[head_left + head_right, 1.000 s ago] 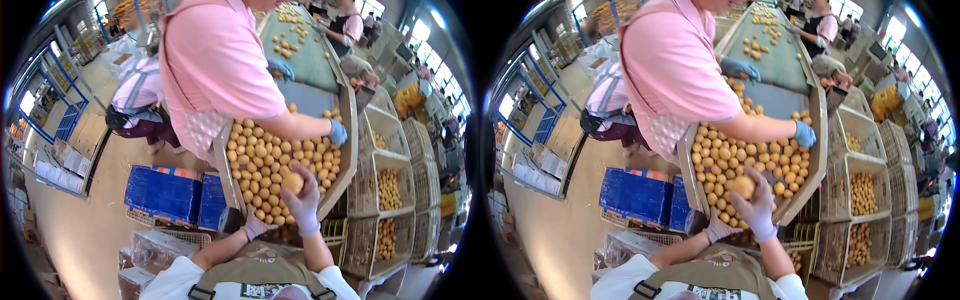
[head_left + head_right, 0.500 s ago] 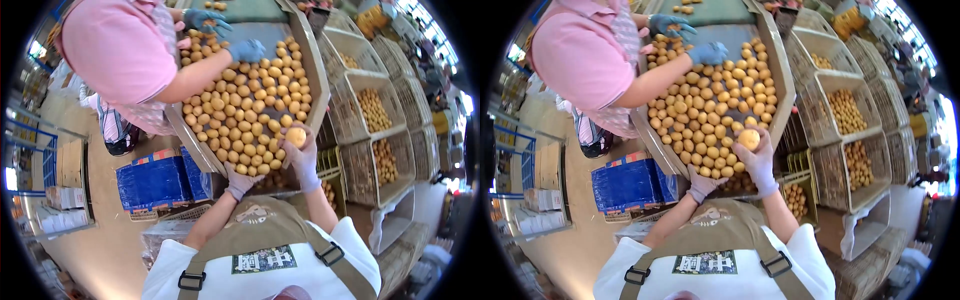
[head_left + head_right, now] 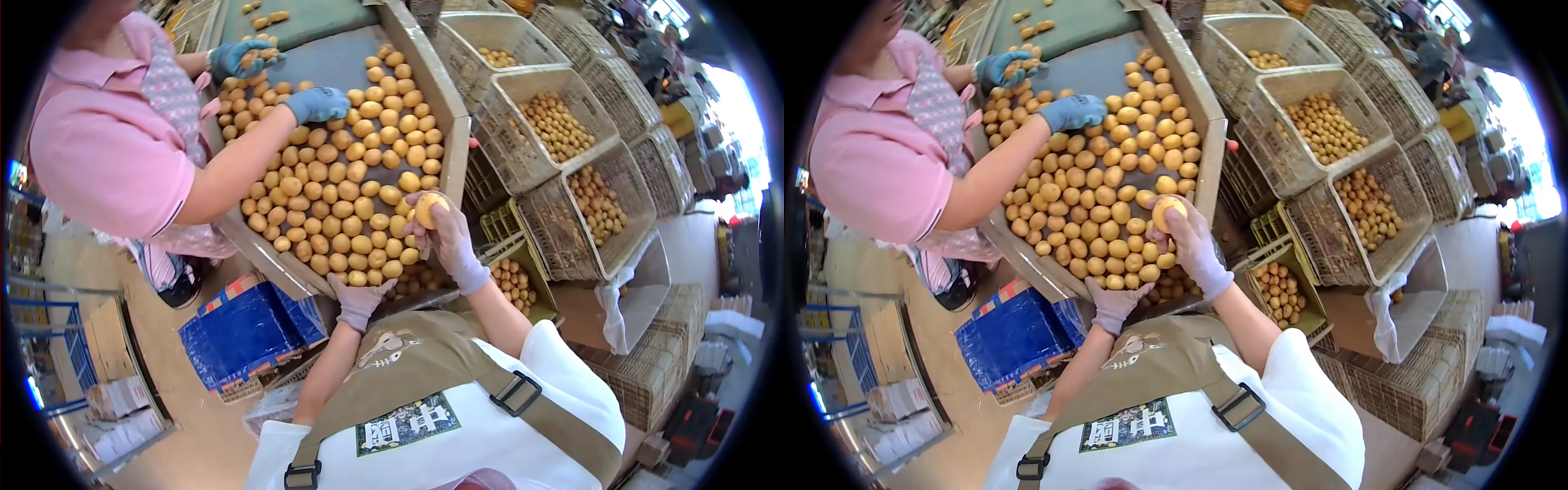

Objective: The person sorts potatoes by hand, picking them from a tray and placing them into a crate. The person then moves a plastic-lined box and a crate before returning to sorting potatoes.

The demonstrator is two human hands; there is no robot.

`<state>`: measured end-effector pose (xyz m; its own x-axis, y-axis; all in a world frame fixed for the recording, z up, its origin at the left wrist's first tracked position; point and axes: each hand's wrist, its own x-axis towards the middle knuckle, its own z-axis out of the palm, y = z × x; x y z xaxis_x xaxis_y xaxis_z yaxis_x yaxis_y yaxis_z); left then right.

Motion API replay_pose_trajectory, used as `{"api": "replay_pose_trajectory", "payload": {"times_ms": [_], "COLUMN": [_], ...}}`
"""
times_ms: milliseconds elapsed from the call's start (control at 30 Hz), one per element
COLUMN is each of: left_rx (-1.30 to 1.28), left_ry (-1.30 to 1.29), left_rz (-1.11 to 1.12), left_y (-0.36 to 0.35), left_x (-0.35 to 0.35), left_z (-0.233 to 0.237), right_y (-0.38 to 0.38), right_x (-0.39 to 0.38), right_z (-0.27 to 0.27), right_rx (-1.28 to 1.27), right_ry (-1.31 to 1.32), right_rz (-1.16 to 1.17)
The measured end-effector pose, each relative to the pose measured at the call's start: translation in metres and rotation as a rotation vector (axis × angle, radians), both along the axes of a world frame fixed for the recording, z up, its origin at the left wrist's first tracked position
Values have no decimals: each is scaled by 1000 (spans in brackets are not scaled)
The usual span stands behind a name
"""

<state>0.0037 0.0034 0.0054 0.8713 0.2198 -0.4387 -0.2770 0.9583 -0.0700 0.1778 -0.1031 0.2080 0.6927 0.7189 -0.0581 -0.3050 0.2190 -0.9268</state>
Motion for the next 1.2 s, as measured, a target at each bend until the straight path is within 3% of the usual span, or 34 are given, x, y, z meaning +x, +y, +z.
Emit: {"api": "replay_pose_trajectory", "payload": {"times_ms": [200,300,400,467,533,600,667,733,767,833,900,1000,1100,1200], "left_rx": [37,78,76,83,83,-7,46,52,26,46,27,45,41,3], "left_ry": [-16,-35,-47,-44,-12,-21,45,69,83,31,14,55,43,41], "left_rz": [-30,-47,-47,-40,-10,11,40,58,56,59,57,37,56,65], "left_y": [0,-2,2,4,1,1,-2,-3,-2,-3,-3,-3,-4,-3], "left_x": [0,2,-1,-1,-4,-2,-1,2,1,-1,-2,0,0,-1], "left_z": [3,-1,-6,-9,-10,-7,-2,3,2,-4,-8,-6,-6,-2], "right_y": [-19,-39,-80,-134,-152,-134,-95,-61,-49,-26,-14,10,38,58], "right_x": [8,21,52,112,120,112,75,40,30,5,2,20,54,88], "right_z": [10,4,15,-19,7,3,-6,-16,-44,-49,-57,-61,-43,-28], "right_rx": [28,-59,-227,418,525,376,80,-385,-531,-631,-715,-783,-902,-880], "right_ry": [83,-4,-199,72,135,9,-71,-167,-390,-990,-1304,-1079,-1230,-1112], "right_rz": [0,-53,-295,-700,-908,-863,-565,-177,-27,230,482,572,390,242]}}
